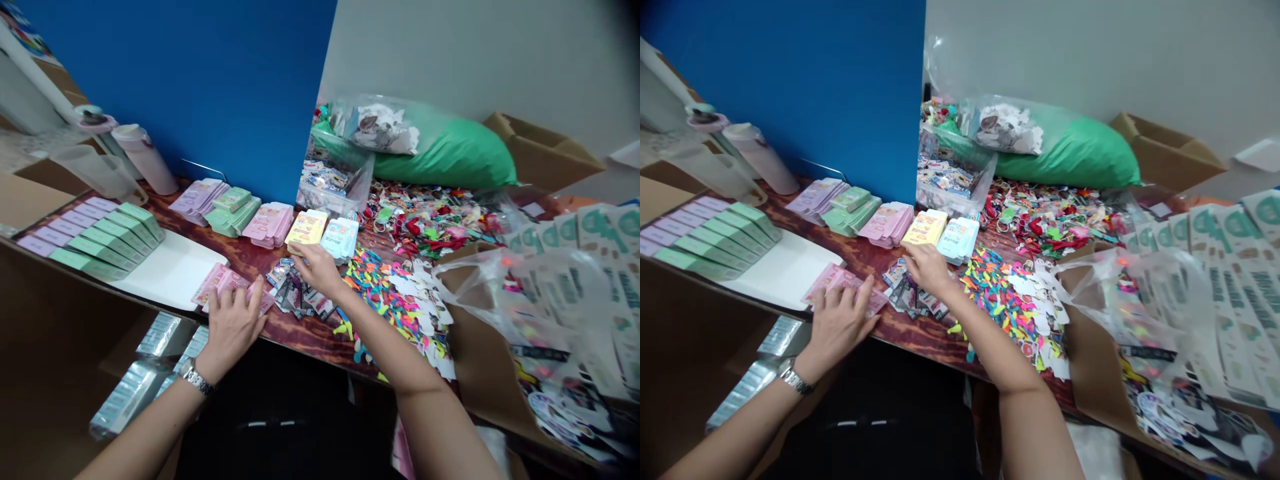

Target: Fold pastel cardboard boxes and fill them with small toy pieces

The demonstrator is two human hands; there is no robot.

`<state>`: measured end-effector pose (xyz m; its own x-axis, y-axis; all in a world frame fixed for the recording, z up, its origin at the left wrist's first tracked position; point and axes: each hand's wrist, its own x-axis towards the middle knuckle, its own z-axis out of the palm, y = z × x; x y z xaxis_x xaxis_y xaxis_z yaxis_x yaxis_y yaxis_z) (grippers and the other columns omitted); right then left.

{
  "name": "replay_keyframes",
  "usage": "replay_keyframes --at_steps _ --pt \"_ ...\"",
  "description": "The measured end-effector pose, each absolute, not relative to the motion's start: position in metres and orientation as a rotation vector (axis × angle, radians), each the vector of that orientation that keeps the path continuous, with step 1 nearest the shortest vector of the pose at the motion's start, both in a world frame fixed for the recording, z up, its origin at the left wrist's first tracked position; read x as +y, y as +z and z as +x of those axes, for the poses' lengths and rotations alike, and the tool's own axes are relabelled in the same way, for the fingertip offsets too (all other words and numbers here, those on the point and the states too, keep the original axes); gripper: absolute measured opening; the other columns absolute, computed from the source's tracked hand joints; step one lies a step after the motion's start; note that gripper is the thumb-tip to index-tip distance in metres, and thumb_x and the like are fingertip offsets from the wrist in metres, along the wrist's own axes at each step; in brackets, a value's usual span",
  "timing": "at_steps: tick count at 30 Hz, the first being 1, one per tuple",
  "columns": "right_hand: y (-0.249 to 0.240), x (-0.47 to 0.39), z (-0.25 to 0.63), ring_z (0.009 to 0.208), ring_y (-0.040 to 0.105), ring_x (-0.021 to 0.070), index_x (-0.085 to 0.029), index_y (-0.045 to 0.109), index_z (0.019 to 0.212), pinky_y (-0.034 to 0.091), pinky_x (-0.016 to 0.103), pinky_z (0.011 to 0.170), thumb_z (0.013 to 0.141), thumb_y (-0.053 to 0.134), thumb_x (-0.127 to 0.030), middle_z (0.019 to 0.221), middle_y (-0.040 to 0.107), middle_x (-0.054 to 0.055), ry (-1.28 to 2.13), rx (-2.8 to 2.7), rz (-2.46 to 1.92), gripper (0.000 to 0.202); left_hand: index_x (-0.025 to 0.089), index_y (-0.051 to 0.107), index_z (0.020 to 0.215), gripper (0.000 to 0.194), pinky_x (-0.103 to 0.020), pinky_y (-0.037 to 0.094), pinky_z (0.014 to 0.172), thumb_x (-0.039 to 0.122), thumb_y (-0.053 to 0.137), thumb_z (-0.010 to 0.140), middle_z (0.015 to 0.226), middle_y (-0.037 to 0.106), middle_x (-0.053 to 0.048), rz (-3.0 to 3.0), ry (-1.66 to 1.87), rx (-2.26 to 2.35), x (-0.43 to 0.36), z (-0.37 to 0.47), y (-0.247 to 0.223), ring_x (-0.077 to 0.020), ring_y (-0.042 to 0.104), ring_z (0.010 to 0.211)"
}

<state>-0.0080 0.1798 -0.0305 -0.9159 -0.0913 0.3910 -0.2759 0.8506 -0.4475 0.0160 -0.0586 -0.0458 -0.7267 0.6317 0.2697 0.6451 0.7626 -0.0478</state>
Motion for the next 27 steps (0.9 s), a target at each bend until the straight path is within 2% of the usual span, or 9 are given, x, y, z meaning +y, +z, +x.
replay_keyframes --at_steps 4,8,10,13,15,17,21,23,27 --pt "-0.021 0.178 -0.086 0.114 0.056 0.0273 -0.011 0.056 0.133 0.042 0.04 0.102 0.096 0.052 -0.028 0.122 0.064 0.015 0.453 -2.853 0.273 0.041 0.02 0.043 0.144 0.062 -0.072 0.027 0.102 0.034 0.059 0.085 0.13 0.053 -0.022 -0.883 -0.23 -2.619 -0.062 0.006 -0.059 -0.0459 0.044 0.124" --pt "-0.015 0.172 -0.141 0.132 0.039 0.0331 -0.011 0.039 0.146 0.034 0.045 0.108 0.091 0.059 -0.046 0.146 0.044 0.017 0.268 -3.079 0.246 0.068 0.02 0.047 0.141 0.058 -0.072 0.025 0.103 0.034 0.059 0.086 0.133 0.053 -0.022 -0.875 -0.202 -2.626 -0.064 0.003 -0.059 -0.0463 0.043 0.127" --pt "-0.019 0.171 -0.156 0.13 0.04 0.0376 -0.013 0.039 0.146 0.036 0.051 0.104 0.081 0.067 -0.055 0.142 0.048 0.018 0.239 -3.166 0.233 0.081 0.018 0.05 0.139 0.055 -0.071 0.026 0.103 0.035 0.056 0.088 0.134 0.053 -0.023 -0.884 -0.111 -2.632 -0.066 0.004 -0.056 -0.0461 0.044 0.127" --pt "-0.029 0.171 -0.164 0.118 0.049 0.0382 -0.015 0.047 0.14 0.039 0.054 0.099 0.073 0.074 -0.057 0.128 0.059 0.018 0.238 -3.193 0.233 0.083 0.015 0.053 0.137 0.052 -0.069 0.026 0.105 0.036 0.055 0.089 0.133 0.053 -0.024 -0.898 -0.095 -2.608 -0.066 0.003 -0.049 -0.0461 0.042 0.129" --pt "-0.033 0.17 -0.164 0.118 0.048 0.0374 -0.016 0.046 0.141 0.038 0.053 0.1 0.072 0.075 -0.056 0.128 0.059 0.017 0.242 -3.16 0.223 0.084 0.014 0.053 0.136 0.053 -0.068 0.026 0.106 0.037 0.056 0.089 0.132 0.054 -0.024 -0.91 -0.134 -2.569 -0.065 0.001 -0.043 -0.0457 0.041 0.13" --pt "-0.032 0.169 -0.161 0.12 0.045 0.0357 -0.017 0.045 0.142 0.036 0.049 0.102 0.076 0.074 -0.05 0.131 0.057 0.015 0.258 -3.093 0.196 0.079 0.012 0.051 0.137 0.056 -0.065 0.026 0.108 0.038 0.057 0.088 0.131 0.054 -0.023 -0.909 -0.193 -2.515 -0.062 -0.004 -0.036 -0.0443 0.042 0.129" --pt "-0.013 0.165 -0.145 0.116 0.047 0.0269 -0.016 0.05 0.137 0.037 0.038 0.101 0.097 0.049 -0.03 0.119 0.063 0.011 0.358 -2.914 0.102 0.042 0.008 0.042 0.142 0.067 -0.059 0.03 0.109 0.043 0.059 0.087 0.132 0.053 -0.023 -0.848 -0.406 -2.453 -0.051 -0.022 -0.019 -0.0401 0.044 0.127" --pt "0.0 0.163 -0.125 0.11 0.049 0.0242 -0.015 0.055 0.13 0.041 0.034 0.097 0.098 0.047 -0.028 0.106 0.066 0.009 0.539 -2.742 0.115 0.035 0.004 0.034 0.145 0.078 -0.056 0.033 0.107 0.048 0.059 0.086 0.133 0.051 -0.025 -0.803 -0.511 -2.436 -0.041 -0.033 -0.012 -0.0391 0.044 0.127" --pt "0.016 0.154 -0.064 0.1 0.053 0.0221 -0.016 0.064 0.116 0.046 0.035 0.092 0.092 0.058 -0.026 0.092 0.065 0.008 0.845 -2.396 0.279 0.027 -0.004 0.018 0.148 0.104 -0.057 0.037 0.103 0.063 0.06 0.08 0.136 0.044 -0.032 -0.731 -0.568 -2.454 -0.019 -0.042 -0.007 -0.0423 0.045 0.124"
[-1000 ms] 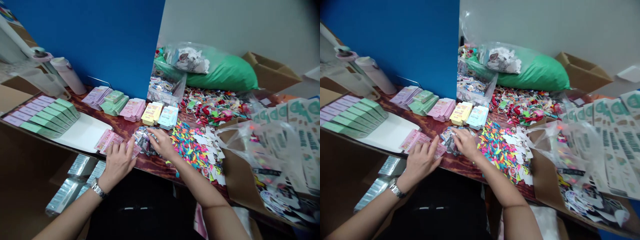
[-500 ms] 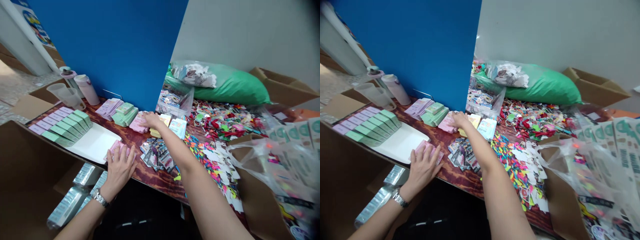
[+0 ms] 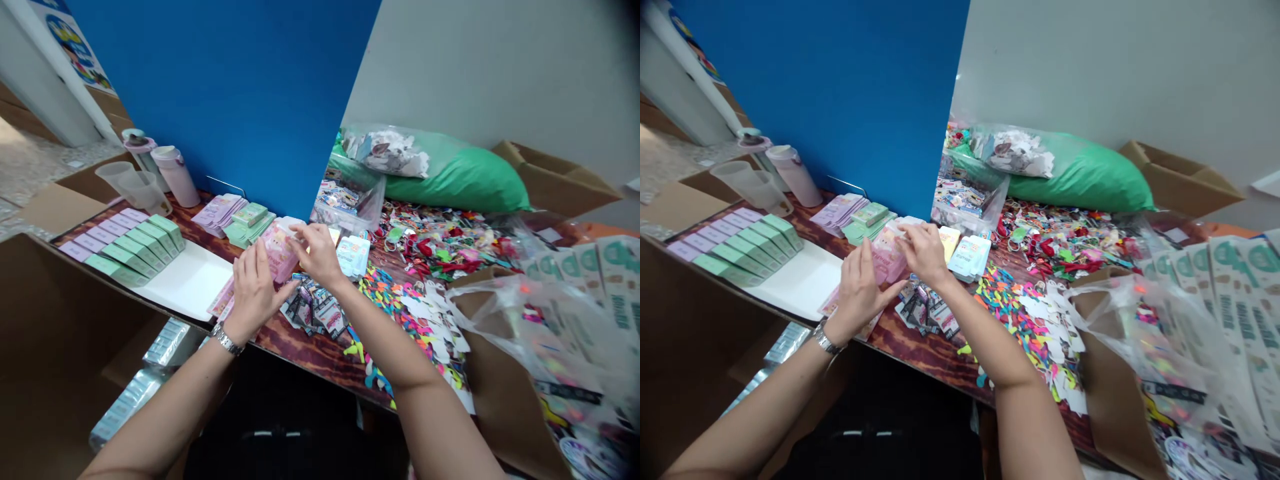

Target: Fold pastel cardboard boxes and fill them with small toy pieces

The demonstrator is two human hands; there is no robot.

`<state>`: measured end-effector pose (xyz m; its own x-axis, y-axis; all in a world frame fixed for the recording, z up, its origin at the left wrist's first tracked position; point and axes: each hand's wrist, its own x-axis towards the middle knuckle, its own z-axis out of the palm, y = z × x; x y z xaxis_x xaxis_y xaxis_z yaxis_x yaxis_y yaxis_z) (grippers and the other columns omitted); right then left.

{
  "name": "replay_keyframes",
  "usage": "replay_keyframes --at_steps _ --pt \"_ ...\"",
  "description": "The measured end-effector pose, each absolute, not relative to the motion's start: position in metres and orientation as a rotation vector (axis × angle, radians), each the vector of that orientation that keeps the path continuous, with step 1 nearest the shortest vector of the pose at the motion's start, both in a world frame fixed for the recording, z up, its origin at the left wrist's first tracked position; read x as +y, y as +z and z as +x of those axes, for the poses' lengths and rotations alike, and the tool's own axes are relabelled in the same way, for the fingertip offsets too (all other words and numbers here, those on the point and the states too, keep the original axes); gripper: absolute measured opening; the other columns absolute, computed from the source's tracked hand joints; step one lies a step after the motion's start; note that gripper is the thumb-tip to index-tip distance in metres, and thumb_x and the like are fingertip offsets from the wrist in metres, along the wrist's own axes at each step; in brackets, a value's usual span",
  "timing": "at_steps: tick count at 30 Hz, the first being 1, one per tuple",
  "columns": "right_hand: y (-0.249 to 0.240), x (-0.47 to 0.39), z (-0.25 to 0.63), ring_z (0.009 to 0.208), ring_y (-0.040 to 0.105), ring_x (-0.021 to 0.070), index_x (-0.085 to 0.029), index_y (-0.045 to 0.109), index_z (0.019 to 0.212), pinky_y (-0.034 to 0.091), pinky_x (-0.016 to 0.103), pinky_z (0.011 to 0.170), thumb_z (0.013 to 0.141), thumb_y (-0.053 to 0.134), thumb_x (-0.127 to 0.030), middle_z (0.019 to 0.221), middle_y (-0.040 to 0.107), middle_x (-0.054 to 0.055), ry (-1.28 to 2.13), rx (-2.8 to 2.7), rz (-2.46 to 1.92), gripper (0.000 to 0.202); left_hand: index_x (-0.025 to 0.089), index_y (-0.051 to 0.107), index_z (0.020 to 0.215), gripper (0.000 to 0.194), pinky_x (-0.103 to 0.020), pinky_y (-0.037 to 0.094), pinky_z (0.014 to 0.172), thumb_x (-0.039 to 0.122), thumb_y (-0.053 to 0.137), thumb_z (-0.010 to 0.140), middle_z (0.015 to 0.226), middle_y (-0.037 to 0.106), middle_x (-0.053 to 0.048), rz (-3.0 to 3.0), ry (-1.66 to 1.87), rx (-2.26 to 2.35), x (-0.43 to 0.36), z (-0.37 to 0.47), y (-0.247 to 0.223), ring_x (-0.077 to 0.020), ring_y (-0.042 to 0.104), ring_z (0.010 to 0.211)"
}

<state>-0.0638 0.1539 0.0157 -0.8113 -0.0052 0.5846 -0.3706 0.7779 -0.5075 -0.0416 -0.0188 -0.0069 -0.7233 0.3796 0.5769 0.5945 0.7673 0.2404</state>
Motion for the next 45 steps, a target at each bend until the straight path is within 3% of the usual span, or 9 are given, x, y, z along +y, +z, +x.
replay_keyframes --at_steps 4,10,16,21,26,31,36,41,45 --pt "0.019 0.145 -0.004 0.105 0.056 0.0207 -0.021 0.065 0.114 0.051 0.034 0.089 0.092 0.058 -0.024 0.1 0.062 0.008 0.985 -2.324 0.266 0.023 -0.006 0.021 0.146 0.102 -0.058 0.039 0.099 0.06 0.061 0.079 0.125 0.053 -0.032 -0.72 -0.598 -2.458 -0.002 -0.03 -0.015 -0.0409 0.054 0.111" --pt "0.016 0.154 0.045 0.121 0.052 0.0234 -0.022 0.059 0.121 0.047 0.042 0.102 0.091 0.061 -0.024 0.125 0.057 0.011 0.843 -2.239 0.231 0.031 0.012 0.044 0.131 0.06 -0.04 0.052 0.086 0.037 0.065 0.081 0.113 0.063 -0.015 -0.763 -1.087 -2.484 0.004 -0.005 -0.028 -0.0287 0.064 0.101" --pt "0.0 0.161 0.069 0.126 0.049 0.0267 -0.019 0.066 0.108 0.045 0.045 0.102 0.091 0.059 -0.021 0.136 0.05 0.015 0.731 -2.288 0.29 0.019 0.017 0.016 0.151 0.094 -0.035 0.052 0.089 0.033 0.072 0.077 0.136 0.052 -0.017 -0.909 -1.346 -2.429 0.005 0.01 -0.024 -0.025 0.061 0.111" --pt "-0.001 0.159 0.083 0.113 0.058 0.0197 -0.024 0.061 0.12 0.049 0.037 0.097 0.095 0.053 -0.02 0.119 0.062 0.008 1.121 -2.32 0.263 0.026 0.02 0.031 0.144 0.075 -0.038 0.051 0.092 0.027 0.068 0.079 0.129 0.055 -0.014 -1.127 -1.219 -2.324 0.003 0.013 -0.022 -0.0248 0.059 0.113" --pt "0.001 0.156 0.088 0.103 0.064 0.0183 -0.025 0.048 0.136 0.053 0.033 0.089 0.097 0.052 -0.029 0.12 0.064 0.007 1.511 -2.194 0.044 0.039 0.015 0.012 0.151 0.099 -0.033 0.055 0.077 0.033 0.074 0.076 0.124 0.058 -0.018 -1.024 -1.192 -2.349 0.003 0.017 -0.025 -0.0251 0.066 0.101" --pt "0.009 0.155 0.083 0.098 0.065 0.0163 -0.022 0.063 0.113 0.053 0.029 0.085 0.097 0.049 -0.034 0.107 0.068 0.004 1.784 -2.049 -0.07 0.024 0.021 0.034 0.135 0.068 -0.033 0.054 0.085 0.027 0.071 0.078 0.119 0.059 -0.011 -1.128 -1.127 -2.267 0.002 0.018 -0.026 -0.0227 0.063 0.105" --pt "0.017 0.158 0.078 0.082 0.066 0.0151 -0.018 0.066 0.094 0.055 0.027 0.075 0.088 0.06 -0.031 0.09 0.069 0.002 1.975 -2.073 -0.135 0.015 0.02 0.029 0.139 0.071 -0.037 0.053 0.086 0.026 0.068 0.08 0.122 0.058 -0.014 -1.155 -0.96 -2.272 0.001 0.02 -0.027 -0.0259 0.062 0.107" --pt "0.021 0.158 0.081 0.084 0.066 0.0147 -0.018 0.069 0.095 0.054 0.024 0.069 0.084 0.06 -0.016 0.093 0.07 0.003 1.657 -2.286 -0.082 0.014 0.014 0.016 0.15 0.085 -0.037 0.053 0.082 0.033 0.064 0.083 0.122 0.058 -0.018 -1.09 -0.855 -2.413 0.003 0.026 -0.023 -0.0291 0.062 0.104" --pt "0.021 0.154 0.087 0.092 0.066 0.0156 -0.021 0.071 0.102 0.053 0.029 0.084 0.088 0.056 -0.01 0.099 0.071 0.003 1.228 -2.368 0.128 0.022 0.009 0.004 0.153 0.096 -0.035 0.052 0.073 0.038 0.063 0.083 0.115 0.058 -0.02 -1.067 -0.718 -2.49 0.005 0.028 -0.02 -0.0292 0.061 0.096"
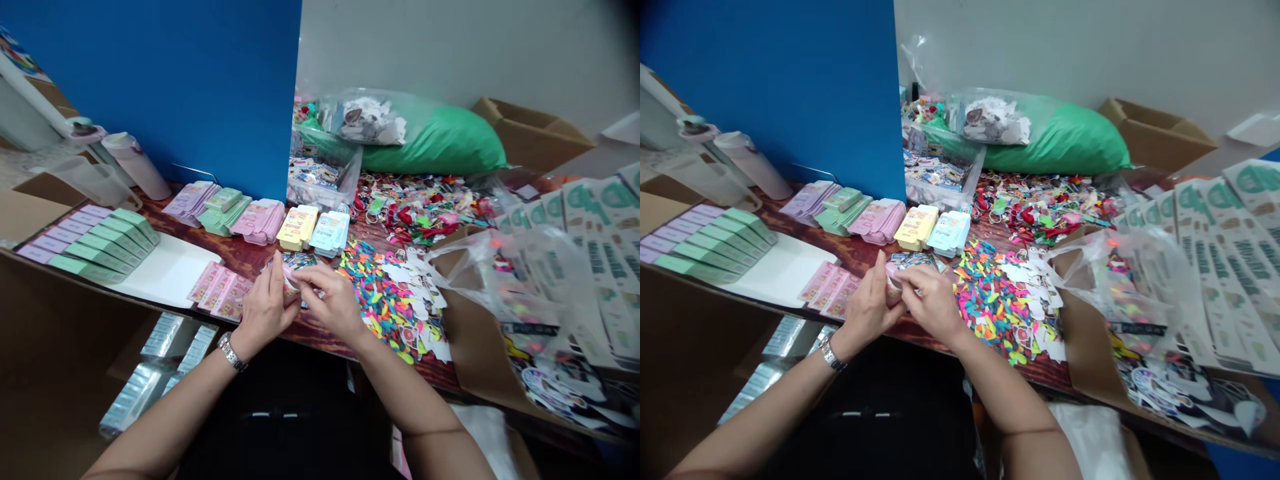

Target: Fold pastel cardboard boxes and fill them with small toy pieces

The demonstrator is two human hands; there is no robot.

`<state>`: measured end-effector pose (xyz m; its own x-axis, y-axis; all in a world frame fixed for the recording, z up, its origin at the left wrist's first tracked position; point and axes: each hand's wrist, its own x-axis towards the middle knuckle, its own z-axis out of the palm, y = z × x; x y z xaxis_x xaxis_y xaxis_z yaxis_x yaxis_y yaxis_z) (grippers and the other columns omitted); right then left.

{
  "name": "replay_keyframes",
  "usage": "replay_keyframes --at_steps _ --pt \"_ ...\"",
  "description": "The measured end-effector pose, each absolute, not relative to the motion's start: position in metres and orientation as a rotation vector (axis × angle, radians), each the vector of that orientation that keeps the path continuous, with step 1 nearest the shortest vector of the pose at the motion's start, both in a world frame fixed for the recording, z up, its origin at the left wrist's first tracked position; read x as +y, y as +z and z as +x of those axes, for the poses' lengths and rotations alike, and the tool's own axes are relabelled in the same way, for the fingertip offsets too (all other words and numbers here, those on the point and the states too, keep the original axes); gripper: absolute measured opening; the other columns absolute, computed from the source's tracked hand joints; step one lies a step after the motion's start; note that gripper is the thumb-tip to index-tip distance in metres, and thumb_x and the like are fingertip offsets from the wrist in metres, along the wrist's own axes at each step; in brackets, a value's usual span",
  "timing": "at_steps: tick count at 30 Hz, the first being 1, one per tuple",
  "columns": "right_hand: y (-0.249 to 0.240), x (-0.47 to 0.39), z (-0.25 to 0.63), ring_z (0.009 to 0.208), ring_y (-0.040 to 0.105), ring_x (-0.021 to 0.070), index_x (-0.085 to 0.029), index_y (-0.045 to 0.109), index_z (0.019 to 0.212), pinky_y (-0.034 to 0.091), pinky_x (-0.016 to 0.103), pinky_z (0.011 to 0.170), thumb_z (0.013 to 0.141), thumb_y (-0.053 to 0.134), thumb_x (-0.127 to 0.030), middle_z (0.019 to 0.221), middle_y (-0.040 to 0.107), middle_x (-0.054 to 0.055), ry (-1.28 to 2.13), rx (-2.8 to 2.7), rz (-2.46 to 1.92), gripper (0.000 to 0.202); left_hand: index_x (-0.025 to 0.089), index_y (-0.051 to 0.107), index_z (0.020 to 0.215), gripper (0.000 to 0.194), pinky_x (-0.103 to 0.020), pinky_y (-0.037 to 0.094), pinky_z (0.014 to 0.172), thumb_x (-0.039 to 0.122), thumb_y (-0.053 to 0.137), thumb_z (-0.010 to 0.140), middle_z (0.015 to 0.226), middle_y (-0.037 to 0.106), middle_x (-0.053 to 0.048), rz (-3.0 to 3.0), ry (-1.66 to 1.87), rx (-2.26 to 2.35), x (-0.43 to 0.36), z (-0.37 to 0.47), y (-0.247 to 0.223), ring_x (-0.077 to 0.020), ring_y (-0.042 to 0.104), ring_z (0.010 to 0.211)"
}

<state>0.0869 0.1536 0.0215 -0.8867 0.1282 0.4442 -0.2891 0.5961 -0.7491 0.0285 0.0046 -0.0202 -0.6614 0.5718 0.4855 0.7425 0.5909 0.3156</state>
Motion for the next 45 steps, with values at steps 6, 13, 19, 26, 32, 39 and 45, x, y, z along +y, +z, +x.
replay_keyframes --at_steps 6,13,19,26,32,39,45 --pt "0.004 0.14 0.098 0.114 0.061 0.0192 -0.022 0.056 0.134 0.051 0.037 0.099 0.096 0.044 -0.012 0.123 0.066 0.007 0.965 -2.313 0.202 0.041 0.002 0.002 0.152 0.097 -0.032 0.048 0.065 0.043 0.058 0.084 0.107 0.057 -0.019 -1.074 -0.446 -2.494 0.002 0.027 -0.018 -0.0275 0.059 0.087" --pt "-0.007 0.133 0.099 0.119 0.059 0.0196 -0.02 0.051 0.14 0.049 0.039 0.104 0.095 0.049 -0.015 0.126 0.064 0.009 0.942 -2.34 0.25 0.045 0.001 0.002 0.152 0.09 -0.034 0.05 0.071 0.029 0.052 0.083 0.115 0.056 -0.02 -1.146 -0.377 -2.517 0.0 0.03 -0.017 -0.0284 0.057 0.094" --pt "-0.01 0.144 0.095 0.129 0.052 0.0201 -0.022 0.049 0.141 0.042 0.04 0.111 0.096 0.049 -0.022 0.139 0.055 0.008 1.194 -2.388 0.176 0.045 0.004 0.003 0.152 0.091 -0.04 0.051 0.081 0.031 0.056 0.084 0.115 0.058 -0.021 -1.195 -0.407 -2.457 -0.005 0.028 -0.013 -0.0308 0.059 0.097" --pt "-0.04 0.146 0.098 0.106 0.066 0.0227 -0.019 0.053 0.13 0.059 0.036 0.083 0.089 0.06 -0.043 0.125 0.064 0.011 2.197 -1.677 -0.546 0.048 0.014 -0.015 0.151 0.123 -0.056 0.039 0.108 0.048 0.075 0.074 0.15 0.029 -0.028 -1.281 -1.153 -2.296 -0.013 0.027 -0.033 -0.0372 0.035 0.139" --pt "-0.046 0.154 0.114 0.092 0.068 0.0181 -0.021 0.055 0.129 0.057 0.032 0.08 0.095 0.051 -0.044 0.11 0.069 0.008 1.911 -2.269 -0.318 0.041 0.021 0.023 0.147 0.087 -0.051 0.044 0.105 0.038 0.072 0.078 0.137 0.049 -0.017 -1.24 -1.688 -2.447 -0.011 0.033 -0.048 -0.0299 0.053 0.125" --pt "-0.061 0.203 0.121 0.102 0.055 0.0314 -0.016 0.064 0.113 0.052 0.04 0.075 0.079 0.073 -0.049 0.109 0.06 0.018 0.236 -3.078 -0.496 0.048 0.015 0.03 0.143 0.08 -0.044 0.045 0.103 0.035 0.071 0.077 0.133 0.05 -0.018 -1.081 -1.657 -2.565 -0.018 0.026 -0.053 -0.0286 0.053 0.123" --pt "-0.069 0.198 0.123 0.094 0.06 0.0257 -0.018 0.063 0.099 0.052 0.034 0.073 0.088 0.065 -0.034 0.099 0.064 0.011 0.58 -2.867 -0.528 0.02 0.016 0.033 0.14 0.077 -0.042 0.044 0.103 0.034 0.07 0.075 0.13 0.051 -0.015 -1.07 -1.558 -2.583 -0.015 0.026 -0.052 -0.0267 0.053 0.12"
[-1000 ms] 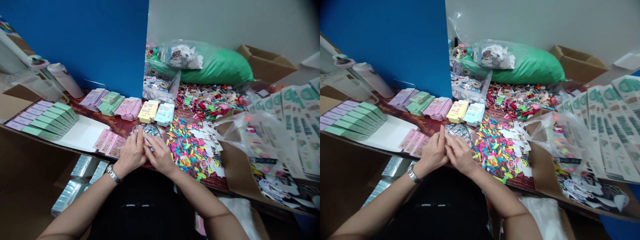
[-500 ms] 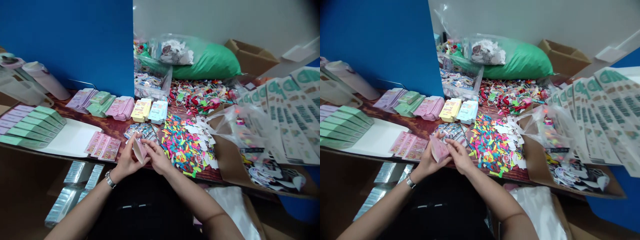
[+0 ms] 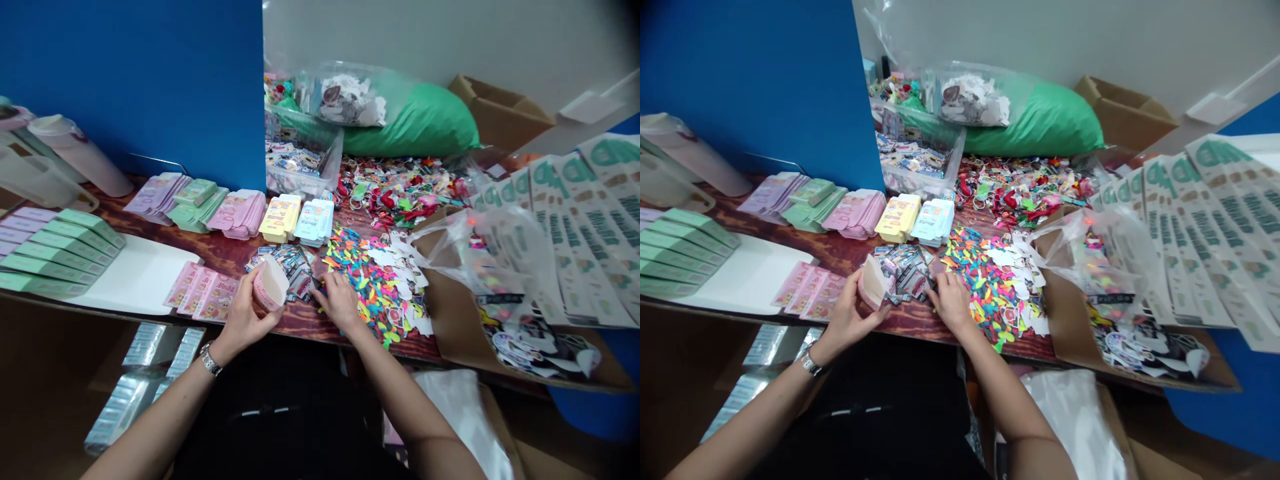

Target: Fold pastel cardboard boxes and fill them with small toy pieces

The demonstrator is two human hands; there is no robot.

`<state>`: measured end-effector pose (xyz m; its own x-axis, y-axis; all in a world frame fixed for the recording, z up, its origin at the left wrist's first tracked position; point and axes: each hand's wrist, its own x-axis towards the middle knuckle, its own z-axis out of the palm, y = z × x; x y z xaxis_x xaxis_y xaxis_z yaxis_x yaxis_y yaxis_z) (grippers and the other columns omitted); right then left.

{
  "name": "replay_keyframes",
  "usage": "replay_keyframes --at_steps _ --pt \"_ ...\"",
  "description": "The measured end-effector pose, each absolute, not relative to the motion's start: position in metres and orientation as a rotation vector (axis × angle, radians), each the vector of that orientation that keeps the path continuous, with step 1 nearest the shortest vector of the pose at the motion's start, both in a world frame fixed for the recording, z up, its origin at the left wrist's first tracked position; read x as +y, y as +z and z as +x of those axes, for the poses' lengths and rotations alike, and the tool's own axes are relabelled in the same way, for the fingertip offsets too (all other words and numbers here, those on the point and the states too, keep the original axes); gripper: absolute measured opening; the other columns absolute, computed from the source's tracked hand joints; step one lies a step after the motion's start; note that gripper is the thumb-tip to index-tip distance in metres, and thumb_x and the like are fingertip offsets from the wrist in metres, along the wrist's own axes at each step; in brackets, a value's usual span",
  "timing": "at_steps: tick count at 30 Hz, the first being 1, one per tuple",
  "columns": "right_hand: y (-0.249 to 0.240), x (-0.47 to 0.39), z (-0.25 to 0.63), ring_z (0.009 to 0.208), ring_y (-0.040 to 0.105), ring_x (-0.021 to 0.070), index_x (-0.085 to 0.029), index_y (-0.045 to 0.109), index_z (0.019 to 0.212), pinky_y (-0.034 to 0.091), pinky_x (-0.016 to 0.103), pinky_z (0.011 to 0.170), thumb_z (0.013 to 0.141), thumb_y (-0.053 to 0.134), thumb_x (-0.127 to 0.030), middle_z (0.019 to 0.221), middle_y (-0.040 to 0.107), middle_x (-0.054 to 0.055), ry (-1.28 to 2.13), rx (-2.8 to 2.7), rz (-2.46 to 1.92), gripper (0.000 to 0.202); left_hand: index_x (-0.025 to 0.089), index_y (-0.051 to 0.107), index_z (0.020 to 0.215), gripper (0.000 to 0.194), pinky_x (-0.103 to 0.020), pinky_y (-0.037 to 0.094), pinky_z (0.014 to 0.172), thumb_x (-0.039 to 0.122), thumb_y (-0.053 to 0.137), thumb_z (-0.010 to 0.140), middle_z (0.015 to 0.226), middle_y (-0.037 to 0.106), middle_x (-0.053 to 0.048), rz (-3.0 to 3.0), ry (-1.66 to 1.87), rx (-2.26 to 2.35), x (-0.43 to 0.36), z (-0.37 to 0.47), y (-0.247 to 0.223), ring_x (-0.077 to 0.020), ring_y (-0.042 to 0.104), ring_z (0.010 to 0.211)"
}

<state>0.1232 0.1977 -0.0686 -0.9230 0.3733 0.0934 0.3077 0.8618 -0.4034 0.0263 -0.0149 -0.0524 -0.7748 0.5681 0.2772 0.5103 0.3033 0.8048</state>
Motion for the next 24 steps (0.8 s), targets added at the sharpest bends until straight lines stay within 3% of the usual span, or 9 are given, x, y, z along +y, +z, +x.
replay_keyframes --at_steps 3,5,10,15,20,24 --pt "-0.051 0.205 0.128 0.077 0.063 0.017 -0.019 0.06 0.098 0.051 0.029 0.07 0.094 0.055 -0.028 0.085 0.065 0.003 1.064 -2.511 -0.456 0.01 0.016 0.038 0.136 0.074 -0.04 0.048 0.096 0.034 0.072 0.073 0.123 0.054 -0.013 1.002 1.438 2.593 -0.016 0.022 -0.054 -0.0263 0.057 0.112" --pt "-0.03 0.21 0.132 0.071 0.062 0.0145 -0.021 0.059 0.101 0.051 0.027 0.066 0.095 0.053 -0.028 0.084 0.064 0.001 1.164 -2.272 -0.468 0.011 0.016 0.042 0.131 0.071 -0.04 0.05 0.091 0.035 0.073 0.07 0.117 0.056 -0.012 0.995 1.382 2.677 -0.017 0.018 -0.055 -0.0265 0.059 0.106" --pt "0.015 0.21 0.132 0.078 0.061 0.0151 -0.023 0.061 0.104 0.051 0.028 0.071 0.094 0.055 -0.018 0.091 0.064 0.003 0.93 -2.218 -0.179 0.012 0.016 0.051 0.113 0.053 -0.037 0.052 0.082 0.037 0.073 0.07 0.101 0.061 -0.008 0.998 1.243 2.827 -0.016 0.015 -0.057 -0.0246 0.062 0.093" --pt "0.009 0.189 0.117 0.086 0.061 0.0183 -0.02 0.064 0.105 0.052 0.031 0.078 0.094 0.051 -0.012 0.093 0.066 0.007 0.567 -2.452 0.206 0.019 0.014 0.051 0.114 0.045 -0.035 0.05 0.079 0.033 0.069 0.077 0.098 0.061 -0.009 1.265 1.097 2.871 -0.01 0.023 -0.057 -0.0251 0.059 0.091" --pt "-0.008 0.172 0.113 0.098 0.063 0.0155 -0.019 0.062 0.114 0.052 0.027 0.087 0.096 0.049 -0.015 0.103 0.067 0.007 0.696 -2.447 0.285 0.022 0.011 0.049 0.122 0.048 -0.038 0.048 0.082 0.033 0.063 0.082 0.103 0.06 -0.013 1.421 1.063 2.824 -0.003 0.026 -0.061 -0.0277 0.057 0.094" --pt "-0.013 0.223 0.126 0.097 0.064 0.015 -0.02 0.061 0.115 0.052 0.027 0.086 0.096 0.051 -0.021 0.105 0.068 0.005 0.787 -2.354 -0.089 0.021 0.011 0.047 0.127 0.058 -0.04 0.049 0.082 0.041 0.065 0.08 0.104 0.059 -0.013 1.348 1.117 2.788 -0.003 0.02 -0.063 -0.029 0.057 0.094"
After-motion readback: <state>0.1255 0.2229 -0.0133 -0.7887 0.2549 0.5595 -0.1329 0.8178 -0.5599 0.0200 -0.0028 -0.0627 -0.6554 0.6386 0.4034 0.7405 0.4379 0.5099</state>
